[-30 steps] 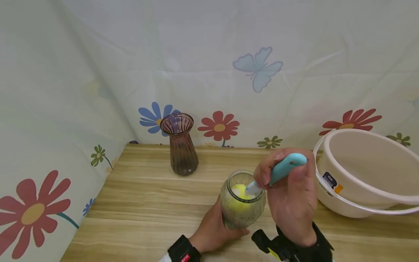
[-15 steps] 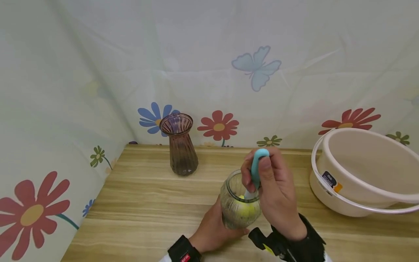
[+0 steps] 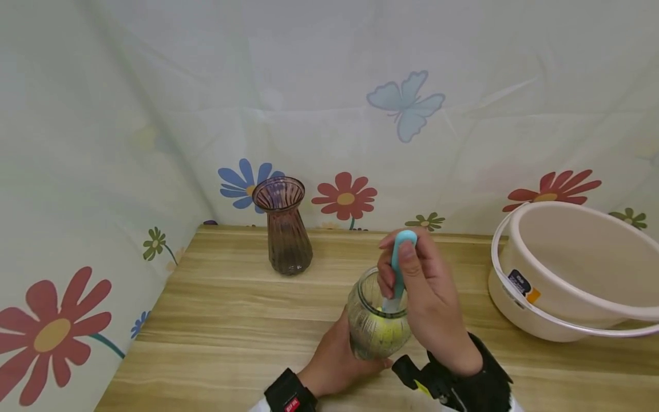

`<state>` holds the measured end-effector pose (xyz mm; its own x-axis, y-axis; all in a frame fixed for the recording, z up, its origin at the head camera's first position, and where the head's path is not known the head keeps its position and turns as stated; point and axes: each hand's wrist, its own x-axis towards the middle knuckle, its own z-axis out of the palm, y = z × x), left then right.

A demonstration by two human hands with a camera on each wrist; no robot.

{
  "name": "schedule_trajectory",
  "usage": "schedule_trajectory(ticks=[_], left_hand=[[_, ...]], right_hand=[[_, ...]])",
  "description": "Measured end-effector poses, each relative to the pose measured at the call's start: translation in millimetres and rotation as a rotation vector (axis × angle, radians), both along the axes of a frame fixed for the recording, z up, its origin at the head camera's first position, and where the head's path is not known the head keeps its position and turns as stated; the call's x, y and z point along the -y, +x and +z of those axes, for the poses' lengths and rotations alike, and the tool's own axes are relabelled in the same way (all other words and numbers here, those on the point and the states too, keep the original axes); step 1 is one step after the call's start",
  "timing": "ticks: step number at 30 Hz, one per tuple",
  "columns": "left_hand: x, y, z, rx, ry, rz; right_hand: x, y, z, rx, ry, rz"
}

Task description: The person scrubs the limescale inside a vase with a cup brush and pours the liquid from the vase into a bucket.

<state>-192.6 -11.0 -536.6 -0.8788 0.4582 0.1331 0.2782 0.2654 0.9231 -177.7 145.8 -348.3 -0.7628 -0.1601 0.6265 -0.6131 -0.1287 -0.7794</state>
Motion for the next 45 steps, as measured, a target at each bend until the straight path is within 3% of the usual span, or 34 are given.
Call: schedule_trajectory(ticks=[3, 13, 25, 33, 40, 45], left_hand=[[0, -0.2, -0.2, 0.010, 0.002, -0.003], [0, -0.8, -1.0, 0.004, 0.043, -0.042], [0, -1.3, -0.6, -0.001, 0.036, -0.035], [-1, 0.1, 1.7, 0.026, 0.015, -0.019], [-2, 0.4, 2.4, 0.028, -0.033, 0.003], [-1, 0.7, 2.0, 0.024, -0.032, 0.005]], right_hand=[[0, 0.4, -0.9, 0.052, 0.063, -0.022], [1, 1.1, -2.8, 0.145, 0.252, 0.063], [0, 1.3, -1.5, 0.153, 0.225, 0.059], [-4, 1.8, 2.6, 0.117, 0.093, 0.021], [-10, 4.3, 7.8, 0.030, -0.163, 0.150], [-13, 7.0, 11.1, -0.031, -0.303, 0.200]])
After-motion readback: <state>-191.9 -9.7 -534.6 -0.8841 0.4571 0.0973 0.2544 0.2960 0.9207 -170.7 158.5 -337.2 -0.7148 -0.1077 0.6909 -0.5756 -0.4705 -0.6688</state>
